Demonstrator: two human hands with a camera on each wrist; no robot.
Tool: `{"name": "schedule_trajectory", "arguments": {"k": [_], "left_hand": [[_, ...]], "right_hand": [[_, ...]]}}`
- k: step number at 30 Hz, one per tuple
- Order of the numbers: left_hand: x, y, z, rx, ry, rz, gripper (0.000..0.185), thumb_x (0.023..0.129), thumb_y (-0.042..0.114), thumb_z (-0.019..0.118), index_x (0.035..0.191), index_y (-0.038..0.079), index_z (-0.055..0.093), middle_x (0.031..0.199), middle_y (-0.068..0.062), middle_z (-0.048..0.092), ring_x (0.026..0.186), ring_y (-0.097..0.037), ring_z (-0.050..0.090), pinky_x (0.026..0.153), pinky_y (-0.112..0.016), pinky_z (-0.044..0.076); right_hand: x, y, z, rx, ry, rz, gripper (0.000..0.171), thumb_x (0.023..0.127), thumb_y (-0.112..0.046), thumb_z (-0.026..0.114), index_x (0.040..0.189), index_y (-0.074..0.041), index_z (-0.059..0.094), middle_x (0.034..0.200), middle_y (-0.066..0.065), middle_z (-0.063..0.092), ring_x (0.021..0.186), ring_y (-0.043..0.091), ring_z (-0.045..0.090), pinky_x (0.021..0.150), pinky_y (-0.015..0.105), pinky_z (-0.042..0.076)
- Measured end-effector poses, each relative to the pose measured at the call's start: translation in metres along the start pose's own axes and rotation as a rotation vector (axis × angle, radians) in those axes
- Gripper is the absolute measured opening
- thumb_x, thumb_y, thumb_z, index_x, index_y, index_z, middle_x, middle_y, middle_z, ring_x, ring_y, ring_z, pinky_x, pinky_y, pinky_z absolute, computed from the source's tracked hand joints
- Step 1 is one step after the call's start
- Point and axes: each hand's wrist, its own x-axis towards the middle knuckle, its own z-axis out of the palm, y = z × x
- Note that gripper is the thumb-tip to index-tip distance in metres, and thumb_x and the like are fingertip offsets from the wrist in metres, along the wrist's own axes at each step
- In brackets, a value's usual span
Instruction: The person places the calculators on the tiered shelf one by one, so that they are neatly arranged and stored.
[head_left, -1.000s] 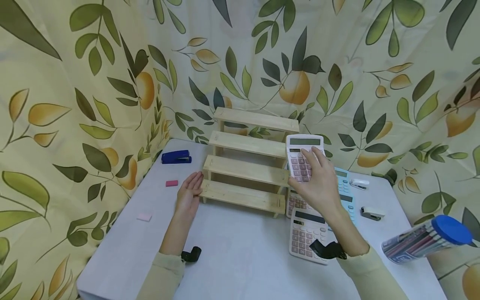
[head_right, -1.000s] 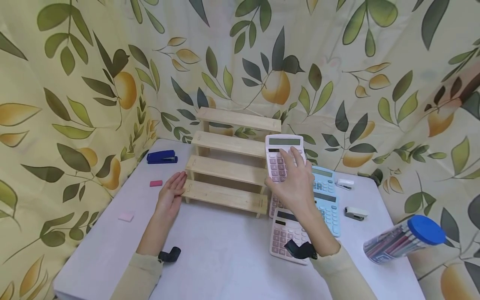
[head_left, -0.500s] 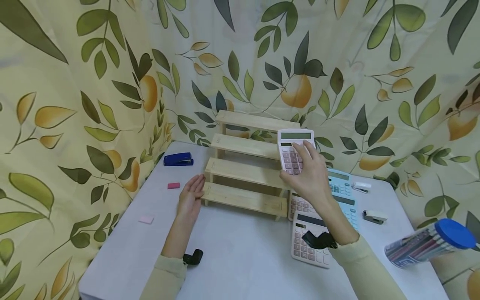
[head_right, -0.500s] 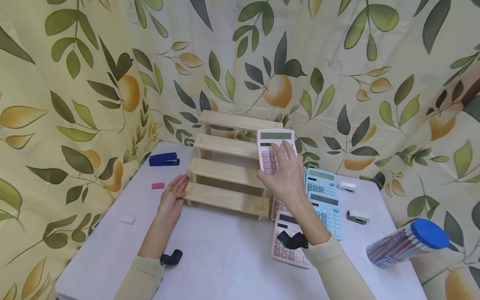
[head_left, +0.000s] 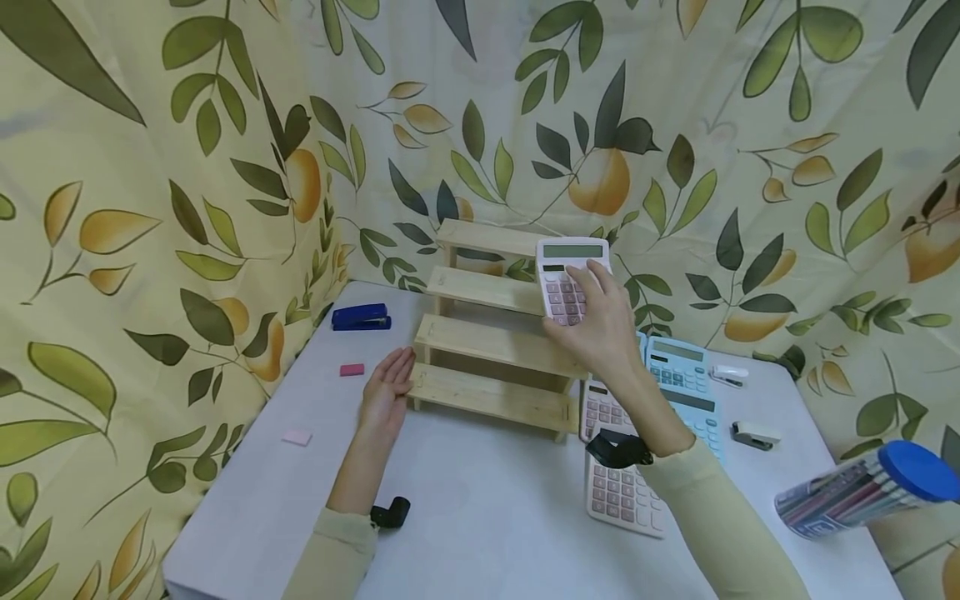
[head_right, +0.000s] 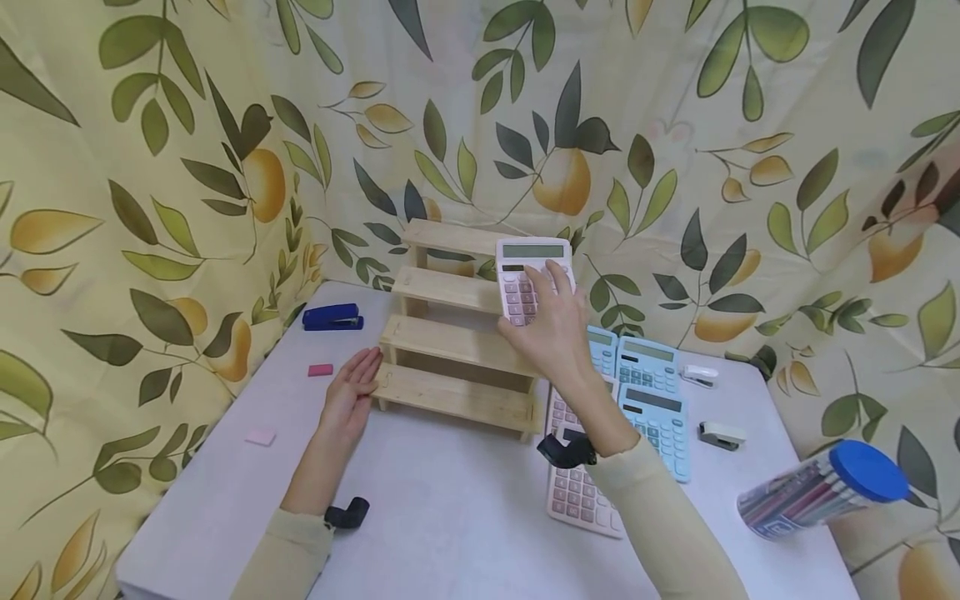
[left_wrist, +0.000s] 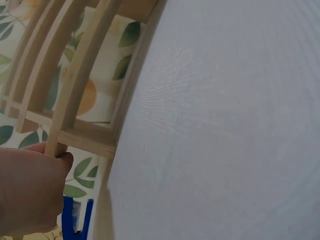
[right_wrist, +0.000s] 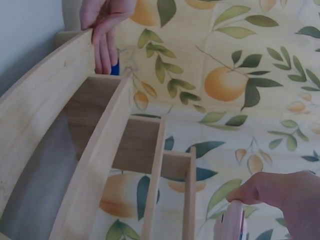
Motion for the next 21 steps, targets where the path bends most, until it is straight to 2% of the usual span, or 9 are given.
{"name": "schedule_trajectory", "arguments": {"k": [5,10,21], "left_hand": [[0.0,0.001,0.0,-0.01,-0.001,0.002,0.074,0.09,-0.029,0.029,0.16,-0.005,0.026,0.166,-0.023,0.032,0.156,-0.031,0.03,0.126,-0.036,0.025],[0.0,0.0,0.0,-0.009,0.0,-0.003,0.075,0.09,-0.03,0.029,0.161,-0.005,0.026,0.166,-0.023,0.032,0.156,-0.031,0.029,0.126,-0.036,0.025],[0.001,0.001,0.0,0.003,-0.001,-0.011,0.074,0.091,-0.03,0.03,0.161,-0.006,0.026,0.166,-0.022,0.033,0.155,-0.03,0.031,0.125,-0.035,0.027]], "right_hand": [[0.008,-0.007,0.003,0.0,-0.012,-0.002,0.08,0.078,-0.03,0.085,0.149,-0.008,0.054,0.164,0.02,0.036,0.147,0.049,0.035,0.113,0.073,0.033],[0.015,-0.015,0.004,-0.017,-0.019,0.008,0.081,0.078,-0.031,0.084,0.15,-0.009,0.053,0.164,0.019,0.036,0.147,0.047,0.035,0.113,0.072,0.034],[0.035,-0.034,0.012,-0.006,-0.018,-0.002,0.082,0.076,-0.034,0.083,0.149,-0.01,0.054,0.163,0.017,0.037,0.142,0.05,0.038,0.114,0.069,0.032]]}}
